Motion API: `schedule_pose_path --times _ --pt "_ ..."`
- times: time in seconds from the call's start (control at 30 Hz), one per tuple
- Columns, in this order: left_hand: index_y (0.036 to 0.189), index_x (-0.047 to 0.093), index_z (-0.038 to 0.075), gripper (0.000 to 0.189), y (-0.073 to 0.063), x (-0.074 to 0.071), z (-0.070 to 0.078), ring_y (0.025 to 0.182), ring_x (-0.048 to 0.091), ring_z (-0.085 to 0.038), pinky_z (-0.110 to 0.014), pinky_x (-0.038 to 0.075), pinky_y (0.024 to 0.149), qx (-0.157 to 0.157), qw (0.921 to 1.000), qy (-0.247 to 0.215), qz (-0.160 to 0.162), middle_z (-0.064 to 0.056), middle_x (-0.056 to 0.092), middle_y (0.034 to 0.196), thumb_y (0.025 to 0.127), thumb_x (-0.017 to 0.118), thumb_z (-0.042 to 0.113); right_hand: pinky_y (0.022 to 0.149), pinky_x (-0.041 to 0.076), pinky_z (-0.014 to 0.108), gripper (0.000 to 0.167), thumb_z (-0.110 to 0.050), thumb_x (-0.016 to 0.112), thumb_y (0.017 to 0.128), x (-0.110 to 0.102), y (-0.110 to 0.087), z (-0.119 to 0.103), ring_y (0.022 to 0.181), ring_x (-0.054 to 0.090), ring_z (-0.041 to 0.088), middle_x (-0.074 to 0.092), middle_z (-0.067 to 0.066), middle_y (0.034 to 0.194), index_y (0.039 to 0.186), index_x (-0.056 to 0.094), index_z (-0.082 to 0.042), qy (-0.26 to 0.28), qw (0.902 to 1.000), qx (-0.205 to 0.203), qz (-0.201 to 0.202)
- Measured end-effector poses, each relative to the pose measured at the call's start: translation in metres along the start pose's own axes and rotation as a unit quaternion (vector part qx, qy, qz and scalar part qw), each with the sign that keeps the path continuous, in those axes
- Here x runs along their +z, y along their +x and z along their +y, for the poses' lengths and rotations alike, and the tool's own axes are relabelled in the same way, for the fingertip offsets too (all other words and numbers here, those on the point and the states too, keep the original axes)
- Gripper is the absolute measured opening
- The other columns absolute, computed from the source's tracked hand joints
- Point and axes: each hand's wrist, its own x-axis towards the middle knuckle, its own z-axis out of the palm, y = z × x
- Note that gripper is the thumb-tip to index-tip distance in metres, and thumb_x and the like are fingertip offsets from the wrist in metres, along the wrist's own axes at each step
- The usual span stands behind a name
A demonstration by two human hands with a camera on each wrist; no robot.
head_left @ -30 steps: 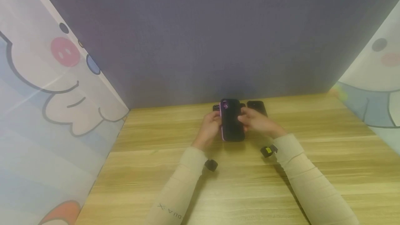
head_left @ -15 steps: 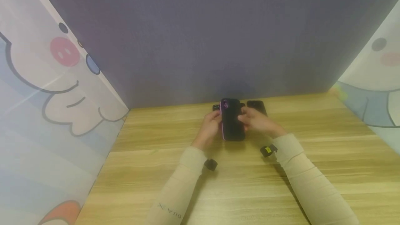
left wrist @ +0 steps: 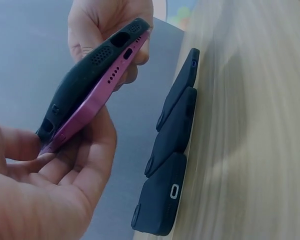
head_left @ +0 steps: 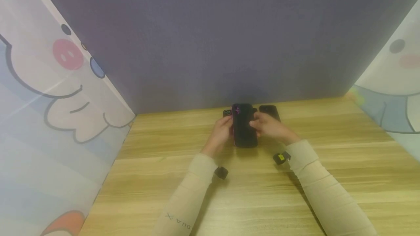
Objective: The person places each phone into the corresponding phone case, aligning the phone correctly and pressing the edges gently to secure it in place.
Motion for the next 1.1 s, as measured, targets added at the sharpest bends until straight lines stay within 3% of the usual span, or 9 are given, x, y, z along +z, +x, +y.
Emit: schedule_pose_path --times 0.1,0.2,0.27,0.37,0.43,0.53,0.73,0.93,1.1 --pt "0.144 0.055 0.008 0.040 0.000 -0.001 -0.001 0.113 0.068 -0.029 -0.049 0.055 0.103 -0.004 0.9997 0.023 0.001 -0.016 0.067 0.131 0.109 0.044 0.025 0.071 0.058 0.039 0.048 -0.016 0.052 0.106 0.000 0.000 0.000 0.069 0.059 0.019 0.059 0.005 0.082 0.141 0.035 0.012 -0.002 1.0000 0.003 0.005" --pt "0.149 0.052 0.018 0.044 -0.001 -0.002 -0.003 0.120 0.067 -0.029 -0.050 0.052 0.107 -0.007 0.9979 0.064 -0.006 -0.010 0.066 0.136 0.107 0.051 0.032 0.072 0.058 0.040 0.049 -0.016 0.051 0.106 0.000 0.000 0.002 0.069 0.059 0.019 0.060 0.005 0.080 0.142 0.035 0.013 -0.004 0.9999 0.005 0.010" --pt "0.150 0.050 0.026 0.048 -0.002 -0.003 -0.004 0.114 0.070 -0.026 -0.050 0.055 0.103 -0.013 0.9964 0.082 -0.017 -0.007 0.068 0.134 0.104 0.057 0.036 0.072 0.058 0.039 0.054 -0.017 0.051 0.106 0.000 0.001 0.003 0.069 0.059 0.017 0.060 0.004 0.080 0.147 0.031 0.013 -0.008 0.9998 0.007 0.016" --pt "0.154 0.045 0.032 0.057 -0.004 -0.003 -0.005 0.090 0.074 -0.025 -0.045 0.062 0.086 -0.026 0.9933 0.108 -0.032 -0.008 0.072 0.124 0.100 0.064 0.039 0.071 0.057 0.037 0.054 -0.017 0.050 0.107 0.000 0.001 0.004 0.068 0.058 0.015 0.060 0.005 0.080 0.147 0.031 0.013 -0.012 0.9996 0.008 0.023" --pt "0.157 0.038 0.029 0.067 -0.006 -0.003 -0.005 0.077 0.072 -0.026 -0.042 0.063 0.077 -0.039 0.9904 0.127 -0.035 -0.009 0.072 0.121 0.098 0.067 0.040 0.069 0.057 0.037 0.052 -0.016 0.050 0.107 0.000 0.002 0.004 0.067 0.057 0.015 0.060 0.004 0.079 0.146 0.033 0.013 -0.011 0.9995 0.009 0.027" --pt "0.162 0.029 0.020 0.077 -0.007 -0.003 -0.003 0.071 0.070 -0.027 -0.040 0.063 0.074 -0.047 0.9856 0.157 -0.039 -0.012 0.072 0.122 0.097 0.067 0.041 0.065 0.057 0.037 0.039 -0.015 0.050 0.107 0.000 0.002 0.004 0.065 0.057 0.016 0.058 0.003 0.074 0.133 0.041 0.011 -0.007 0.9994 0.009 0.032" --pt "0.160 0.031 0.009 0.076 -0.009 -0.005 -0.001 0.079 0.075 -0.025 -0.041 0.065 0.078 -0.047 0.9816 0.175 -0.061 -0.020 0.070 0.126 0.099 0.067 0.037 0.059 0.056 0.035 0.023 -0.013 0.050 0.106 0.002 0.003 0.003 0.060 0.054 0.014 0.055 0.001 0.071 0.119 0.045 0.006 0.008 0.9992 0.005 0.038" --pt "0.149 0.044 -0.002 0.068 -0.011 -0.010 0.001 0.074 0.074 -0.031 -0.039 0.063 0.072 -0.036 0.9624 0.253 -0.092 -0.018 0.077 0.092 0.101 0.063 0.041 0.054 0.051 0.031 0.015 -0.012 0.049 0.107 0.002 0.003 0.003 0.057 0.050 0.013 0.052 0.001 0.066 0.107 0.046 0.002 0.017 0.9989 0.002 0.044" --pt "0.139 0.053 -0.002 0.057 -0.012 -0.010 0.001 0.069 0.073 -0.031 -0.044 0.063 0.068 -0.032 0.9609 0.253 -0.107 -0.012 0.075 0.079 0.102 0.063 0.039 0.055 0.051 0.031 0.015 -0.014 0.049 0.107 0.002 0.001 0.001 0.058 0.051 0.014 0.051 0.000 0.065 0.107 0.046 0.001 0.012 0.9990 0.004 0.043"
